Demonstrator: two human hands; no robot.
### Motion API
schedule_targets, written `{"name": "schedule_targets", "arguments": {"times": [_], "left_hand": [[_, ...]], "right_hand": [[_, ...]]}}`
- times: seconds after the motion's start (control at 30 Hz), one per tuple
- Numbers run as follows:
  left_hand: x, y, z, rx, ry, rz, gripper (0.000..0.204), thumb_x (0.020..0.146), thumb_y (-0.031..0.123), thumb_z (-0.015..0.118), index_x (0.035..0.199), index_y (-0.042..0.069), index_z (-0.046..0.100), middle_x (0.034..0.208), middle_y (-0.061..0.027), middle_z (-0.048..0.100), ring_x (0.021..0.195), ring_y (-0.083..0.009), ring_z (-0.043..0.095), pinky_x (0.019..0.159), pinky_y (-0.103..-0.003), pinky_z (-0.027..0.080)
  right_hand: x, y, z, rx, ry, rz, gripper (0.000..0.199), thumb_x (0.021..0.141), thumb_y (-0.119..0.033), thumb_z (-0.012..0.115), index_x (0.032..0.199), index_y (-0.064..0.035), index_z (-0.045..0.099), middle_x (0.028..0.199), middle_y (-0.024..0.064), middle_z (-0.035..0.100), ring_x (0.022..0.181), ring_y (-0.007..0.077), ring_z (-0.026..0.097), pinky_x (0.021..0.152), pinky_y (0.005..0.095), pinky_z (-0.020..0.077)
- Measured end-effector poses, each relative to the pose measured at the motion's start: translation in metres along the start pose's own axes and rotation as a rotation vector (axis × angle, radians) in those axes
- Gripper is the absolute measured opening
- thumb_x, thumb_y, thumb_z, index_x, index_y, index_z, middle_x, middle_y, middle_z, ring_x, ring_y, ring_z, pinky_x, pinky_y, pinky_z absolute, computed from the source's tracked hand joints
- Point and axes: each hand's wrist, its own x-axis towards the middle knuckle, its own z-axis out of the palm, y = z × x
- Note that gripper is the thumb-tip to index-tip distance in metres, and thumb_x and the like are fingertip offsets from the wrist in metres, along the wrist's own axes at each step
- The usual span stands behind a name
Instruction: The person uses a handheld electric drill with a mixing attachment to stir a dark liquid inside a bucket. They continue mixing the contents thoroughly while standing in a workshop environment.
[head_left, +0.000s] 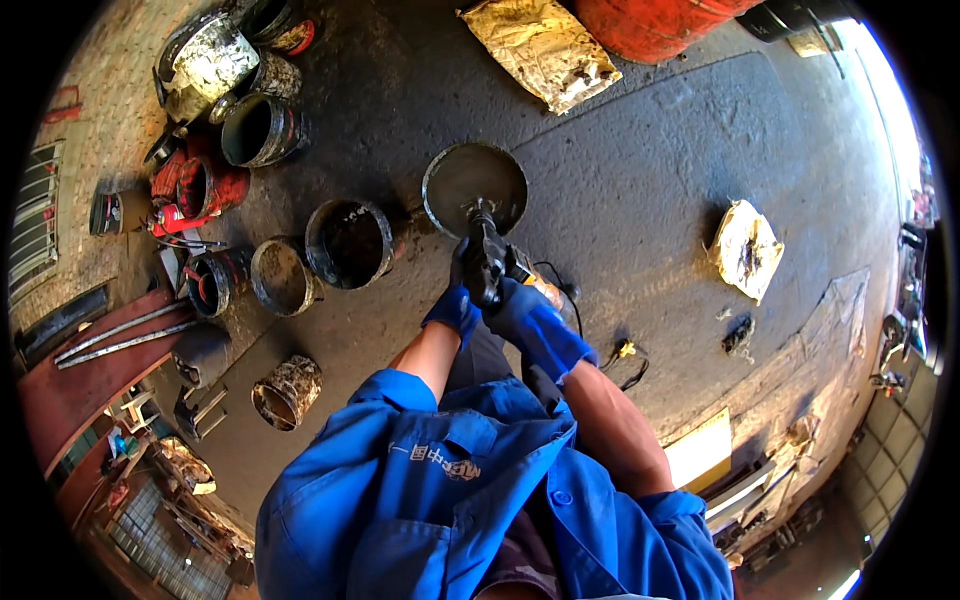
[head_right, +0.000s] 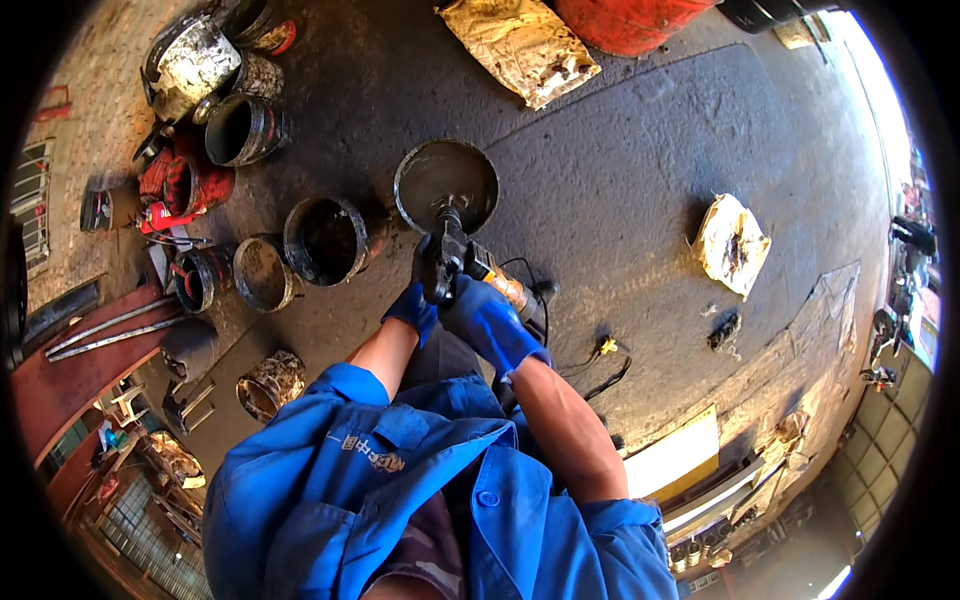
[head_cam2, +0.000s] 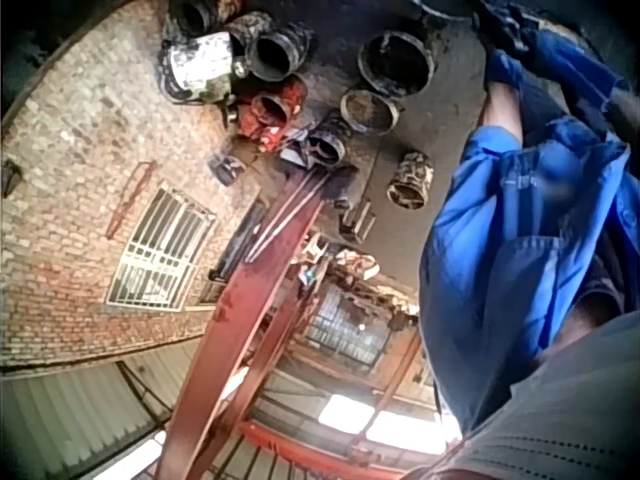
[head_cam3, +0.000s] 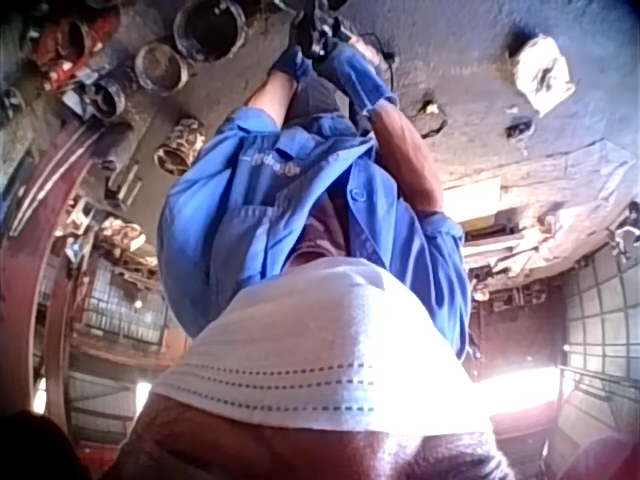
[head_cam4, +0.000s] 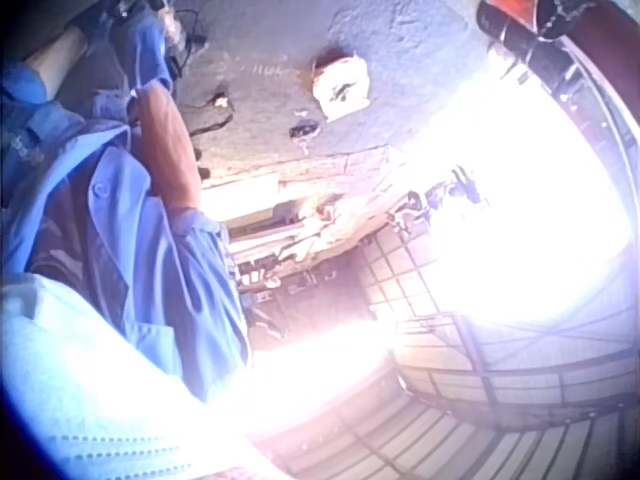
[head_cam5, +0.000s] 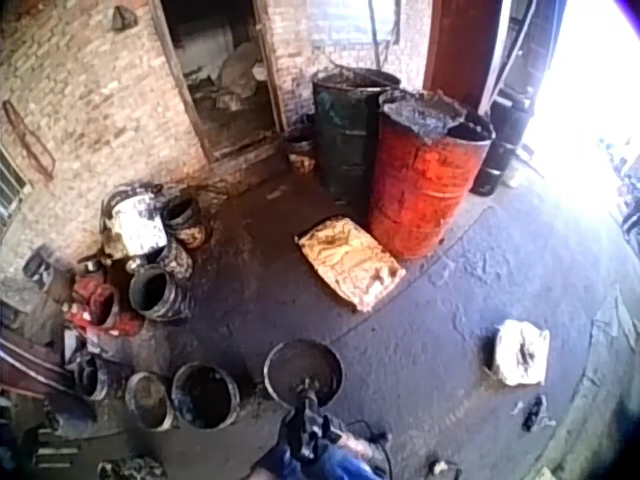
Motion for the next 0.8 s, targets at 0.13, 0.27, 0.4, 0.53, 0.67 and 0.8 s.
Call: {"name": "schedule_targets", "arguments": {"times": [0.13,0.27,0.4,0.53,0.67,0.8], "left_hand": [[-0.001,-0.007,0.0,-0.119,-0.11,-0.073,0.039,0.102,0.049,0.055,0.119,0.015,0.062,0.101,-0.0074,0.067,0.088,-0.0242,0.066,0.08,-0.043,0.058],[-0.003,-0.01,0.015,0.027,-0.107,-0.099,0.04,0.101,0.051,0.057,0.116,0.015,0.063,0.097,-0.0081,0.069,0.084,-0.0255,0.068,0.078,-0.045,0.059],[0.003,0.004,-0.001,0.024,-0.145,-0.125,0.039,0.102,0.05,0.056,0.116,0.014,0.063,0.1,-0.0092,0.069,0.087,-0.0246,0.068,0.08,-0.045,0.059],[0.007,0.016,0.003,-0.037,-0.399,-0.072,0.034,0.105,0.044,0.053,0.116,0.013,0.062,0.1,-0.0084,0.066,0.09,-0.0224,0.066,0.083,-0.043,0.058],[0.009,-0.008,0.03,0.018,-0.07,-0.029,0.029,0.107,0.04,0.051,0.115,0.015,0.062,0.098,-0.0062,0.064,0.087,-0.0203,0.064,0.082,-0.039,0.056],[0.02,0.021,0.045,0.215,-0.893,-0.225,0.03,0.106,0.041,0.051,0.117,0.016,0.063,0.098,-0.0062,0.064,0.086,-0.0195,0.063,0.08,-0.037,0.056]], "right_hand": [[-0.001,0.009,0.0,0.015,0.026,-0.025,0.024,0.083,-0.023,0.075,0.102,-0.0096,0.074,0.09,0.0134,0.078,0.086,0.0304,0.076,0.075,0.0413,0.0579],[-0.001,0.022,0.008,0.03,0.075,-0.027,0.024,0.082,-0.022,0.075,0.103,-0.0094,0.075,0.09,0.0142,0.078,0.087,0.0306,0.076,0.075,0.0413,0.0582],[0.002,0.002,0.0,0.013,-0.01,0.049,0.025,0.081,-0.022,0.076,0.103,-0.009,0.074,0.09,0.0139,0.078,0.087,0.031,0.076,0.075,0.0416,0.0581],[0.003,-0.008,-0.008,0.024,0.03,-0.044,0.026,0.08,-0.025,0.077,0.102,-0.0104,0.076,0.091,0.0145,0.078,0.087,0.0317,0.076,0.075,0.0422,0.058],[0.001,-0.007,-0.021,-0.032,-0.007,0.03,0.027,0.08,-0.03,0.076,0.1,-0.013,0.077,0.092,0.0161,0.077,0.087,0.0323,0.076,0.074,0.0424,0.0579],[0.003,-0.01,-0.008,-0.015,0.027,-0.127,0.028,0.081,-0.033,0.075,0.101,-0.0134,0.078,0.091,0.0158,0.077,0.087,0.0326,0.076,0.075,0.0427,0.0579]]}}
